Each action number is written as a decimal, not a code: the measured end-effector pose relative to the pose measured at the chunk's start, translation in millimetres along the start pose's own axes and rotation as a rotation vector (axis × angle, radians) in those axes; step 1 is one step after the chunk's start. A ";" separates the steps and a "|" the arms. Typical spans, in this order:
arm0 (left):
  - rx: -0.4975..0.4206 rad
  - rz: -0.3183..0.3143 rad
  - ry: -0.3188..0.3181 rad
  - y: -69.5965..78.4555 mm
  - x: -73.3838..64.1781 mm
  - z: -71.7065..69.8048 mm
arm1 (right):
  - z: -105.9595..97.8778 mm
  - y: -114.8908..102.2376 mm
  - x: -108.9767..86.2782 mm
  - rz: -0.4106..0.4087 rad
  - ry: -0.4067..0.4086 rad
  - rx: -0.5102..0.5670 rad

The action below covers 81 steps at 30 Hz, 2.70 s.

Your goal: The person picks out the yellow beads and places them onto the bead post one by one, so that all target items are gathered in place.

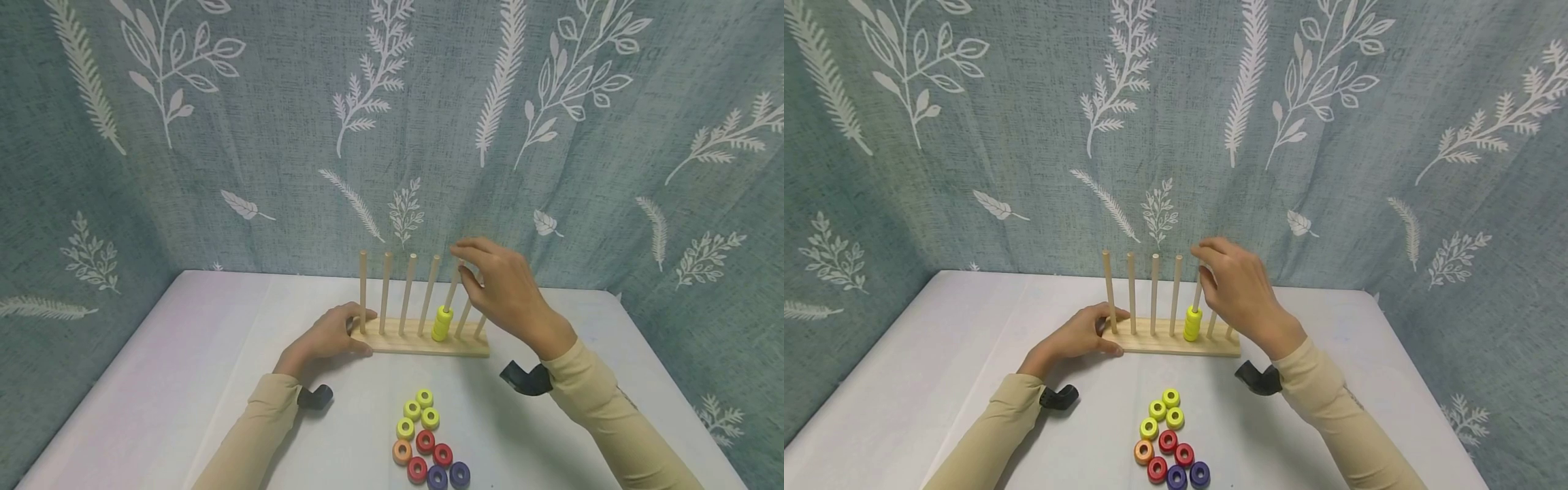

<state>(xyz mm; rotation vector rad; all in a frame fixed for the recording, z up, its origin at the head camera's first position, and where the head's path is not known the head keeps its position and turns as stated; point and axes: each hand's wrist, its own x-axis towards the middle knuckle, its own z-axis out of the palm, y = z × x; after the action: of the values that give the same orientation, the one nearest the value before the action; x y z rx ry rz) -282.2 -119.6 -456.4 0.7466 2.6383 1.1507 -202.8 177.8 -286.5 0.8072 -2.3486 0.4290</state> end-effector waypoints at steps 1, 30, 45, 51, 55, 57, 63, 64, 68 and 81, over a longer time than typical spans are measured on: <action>0.000 0.001 -0.001 -0.3 0.1 0.1 | -0.6 -0.6 -0.2 -0.003 0.002 0.000; -0.011 -0.001 0.002 0.3 -0.2 2.5 | -24.6 -34.7 -31.6 -0.114 0.055 0.037; -0.028 -0.015 -0.002 -0.7 1.5 1.9 | 8.5 -41.0 -74.5 -0.059 -0.083 0.099; -0.021 -0.016 -0.006 1.6 0.9 0.6 | 24.4 -43.2 -98.2 -0.024 -0.162 0.121; -0.020 -0.023 -0.001 3.5 0.2 -0.2 | 33.6 -45.1 -110.3 -0.030 -0.219 0.133; -0.017 -0.027 0.000 3.9 -0.2 -0.2 | 38.0 -46.3 -115.6 -0.040 -0.243 0.144; -0.006 -0.017 0.003 2.3 -0.2 1.3 | 52.5 -50.1 -127.7 -0.067 -0.326 0.205; -0.007 -0.013 0.003 1.9 -0.1 1.6 | 55.0 -51.0 -129.0 -0.072 -0.338 0.213; -0.011 -0.009 0.004 0.4 0.4 2.2 | 63.3 -54.9 -133.4 -0.094 -0.377 0.248; -0.022 -0.013 0.000 1.6 0.0 1.3 | 76.1 -57.3 -141.6 -0.076 -0.463 0.268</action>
<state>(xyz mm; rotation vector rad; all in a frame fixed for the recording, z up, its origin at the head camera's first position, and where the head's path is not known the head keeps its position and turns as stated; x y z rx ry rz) -281.1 -118.0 -456.1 0.7253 2.6221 1.1738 -111.1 160.6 -429.4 1.2263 -2.7047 0.5838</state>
